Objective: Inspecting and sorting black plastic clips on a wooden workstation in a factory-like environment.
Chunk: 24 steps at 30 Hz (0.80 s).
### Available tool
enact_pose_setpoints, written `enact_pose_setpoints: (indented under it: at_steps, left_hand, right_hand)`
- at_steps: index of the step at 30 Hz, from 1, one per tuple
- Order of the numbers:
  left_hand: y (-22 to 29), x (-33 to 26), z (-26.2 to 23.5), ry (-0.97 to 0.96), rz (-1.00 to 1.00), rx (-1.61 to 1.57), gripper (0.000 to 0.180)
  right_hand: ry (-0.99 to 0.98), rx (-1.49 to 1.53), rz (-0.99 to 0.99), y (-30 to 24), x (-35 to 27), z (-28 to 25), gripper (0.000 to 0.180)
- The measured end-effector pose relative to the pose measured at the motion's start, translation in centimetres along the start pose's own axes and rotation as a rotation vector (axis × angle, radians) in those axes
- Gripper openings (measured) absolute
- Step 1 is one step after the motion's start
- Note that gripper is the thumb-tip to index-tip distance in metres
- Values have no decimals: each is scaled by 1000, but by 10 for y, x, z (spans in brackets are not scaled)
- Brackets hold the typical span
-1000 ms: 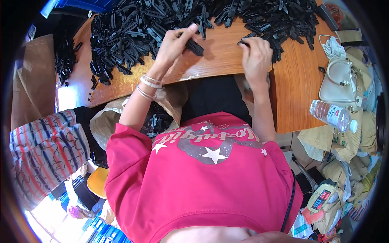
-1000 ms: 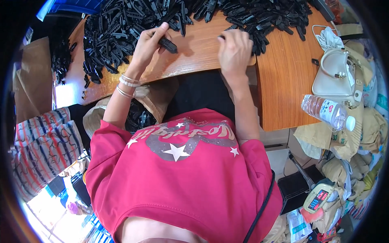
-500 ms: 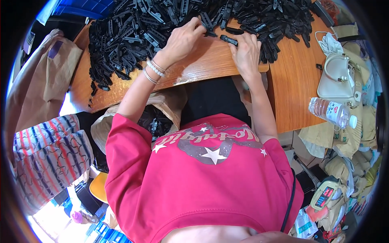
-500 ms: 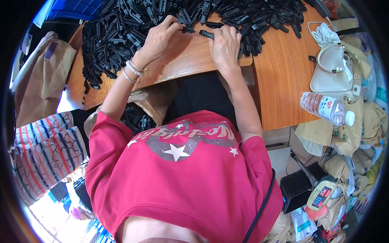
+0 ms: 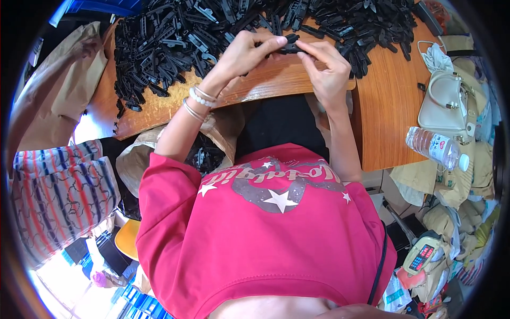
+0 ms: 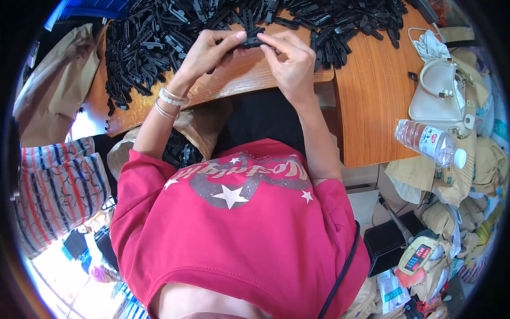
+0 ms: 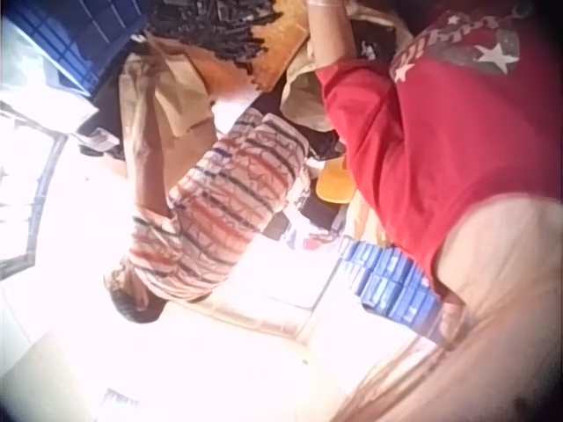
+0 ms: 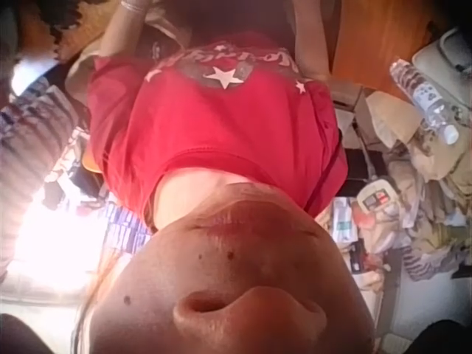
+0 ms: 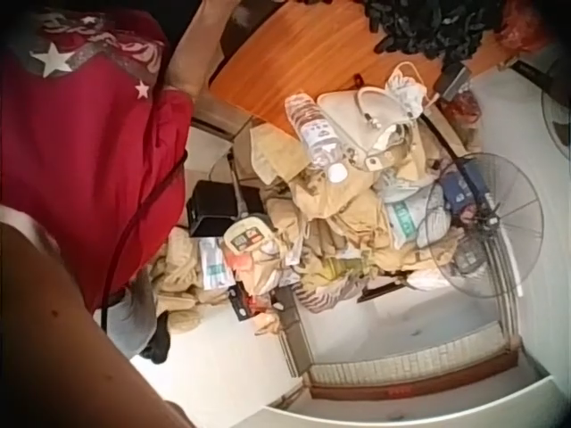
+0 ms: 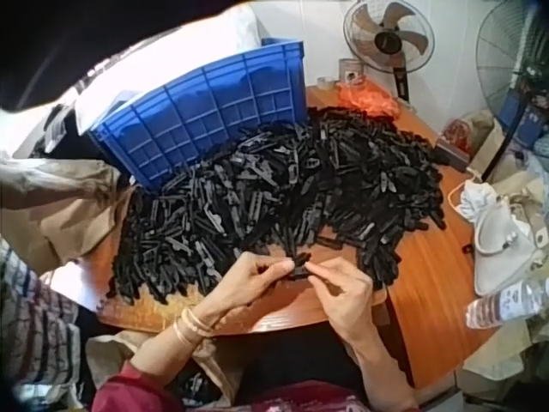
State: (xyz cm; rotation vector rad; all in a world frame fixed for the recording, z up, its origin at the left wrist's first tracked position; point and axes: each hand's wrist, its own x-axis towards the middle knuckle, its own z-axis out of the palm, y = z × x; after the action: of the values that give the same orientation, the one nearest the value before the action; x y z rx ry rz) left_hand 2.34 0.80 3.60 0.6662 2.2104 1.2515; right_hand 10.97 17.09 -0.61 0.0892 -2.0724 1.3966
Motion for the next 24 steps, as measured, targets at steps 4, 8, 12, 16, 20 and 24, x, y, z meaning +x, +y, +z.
enact_pose_setpoints:
  at_steps: [4, 8, 12, 16, 20, 24]
  left_hand:
    - [-4, -6, 13, 167, 438, 369, 35]
    - [0, -11, 10, 95, 346, 324, 32]
    - [-4, -10, 12, 128, 524, 396, 30]
    - [0, -7, 12, 32, 370, 341, 38]
    - [-12, 4, 5, 130, -58, -314, 25]
    - [-50, 41, -2, 273, 106, -337, 42]
  right_hand:
    - [-50, -15, -59, 4, -4, 1, 26]
    - [-66, 1, 95, -1, 3, -9, 43]
    - [-109, 135, 257, 3, -3, -10, 31]
    - [-102, 258, 357, 19, -7, -10, 16]
    - [-96, 164, 373, 39, 6, -5, 20]
    - [81, -566, -94, 68, 22, -1, 24]
